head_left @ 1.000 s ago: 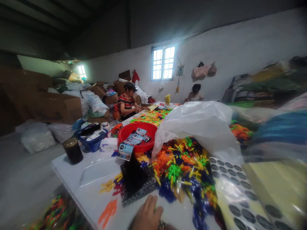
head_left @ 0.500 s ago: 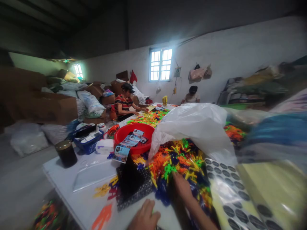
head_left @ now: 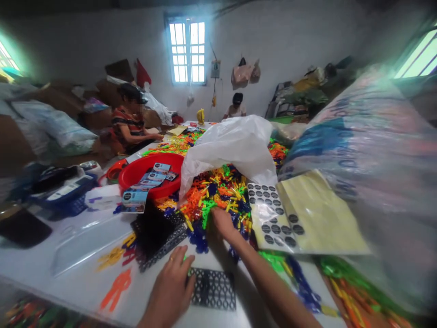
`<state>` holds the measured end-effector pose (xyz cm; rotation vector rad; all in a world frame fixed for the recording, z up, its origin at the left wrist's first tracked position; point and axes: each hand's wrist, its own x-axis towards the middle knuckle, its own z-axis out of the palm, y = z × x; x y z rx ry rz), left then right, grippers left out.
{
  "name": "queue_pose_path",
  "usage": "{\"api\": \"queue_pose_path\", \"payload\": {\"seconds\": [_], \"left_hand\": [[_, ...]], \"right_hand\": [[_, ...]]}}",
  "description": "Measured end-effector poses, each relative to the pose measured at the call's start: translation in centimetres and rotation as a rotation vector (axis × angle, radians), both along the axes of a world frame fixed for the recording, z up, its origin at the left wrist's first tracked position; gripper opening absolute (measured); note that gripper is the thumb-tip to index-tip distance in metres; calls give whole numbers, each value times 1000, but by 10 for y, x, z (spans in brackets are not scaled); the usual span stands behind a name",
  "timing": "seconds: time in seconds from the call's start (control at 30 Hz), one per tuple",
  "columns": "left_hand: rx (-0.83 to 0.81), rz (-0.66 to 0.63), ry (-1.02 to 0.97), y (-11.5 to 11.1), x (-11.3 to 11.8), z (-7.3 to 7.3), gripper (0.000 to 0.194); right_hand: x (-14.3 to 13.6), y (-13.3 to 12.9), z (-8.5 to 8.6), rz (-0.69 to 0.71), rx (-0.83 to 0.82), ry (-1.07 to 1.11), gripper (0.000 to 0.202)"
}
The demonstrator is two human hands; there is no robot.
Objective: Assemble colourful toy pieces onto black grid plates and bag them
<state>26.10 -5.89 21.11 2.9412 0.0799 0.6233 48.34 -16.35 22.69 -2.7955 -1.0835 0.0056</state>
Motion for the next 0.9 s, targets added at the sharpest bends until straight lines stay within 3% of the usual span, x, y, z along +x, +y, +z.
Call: {"api": "queue_pose_path", "payload": {"seconds": [0.17,0.27,0.33,0.43,0.53,0.63,0.73,0.83,0.9], "left_hand": [[15,5,-4,0,2,4,30],[44,-2,-4,-1,0,5,30],[59,1,-1,-1,-1,4,31],[78,-4,-12,0,-1,-1,32],[102,-28,-24,3,-2,-5,34],[91,-54,-10,5,-2,-4,34],[33,-43,23,3,1,2,33],[-32,-20,74,0,2,10,32],[-68,-15,112,-3,2,16,33]], "right_hand": [[-13,-16,3,-23,2,83,19],[-6,5,14,-35,37,39,24],[4,28,19,41,20,-28,26],[21,57,19,148,-17,-67,27],[33,67,15,171,-27,-55,27],[31,54,12,196,-30,-65,24],[9,22,8,129,76,13,17],[-31,-16,3,14,413,305,19],[-62,-36,1,-60,692,544,36]]}}
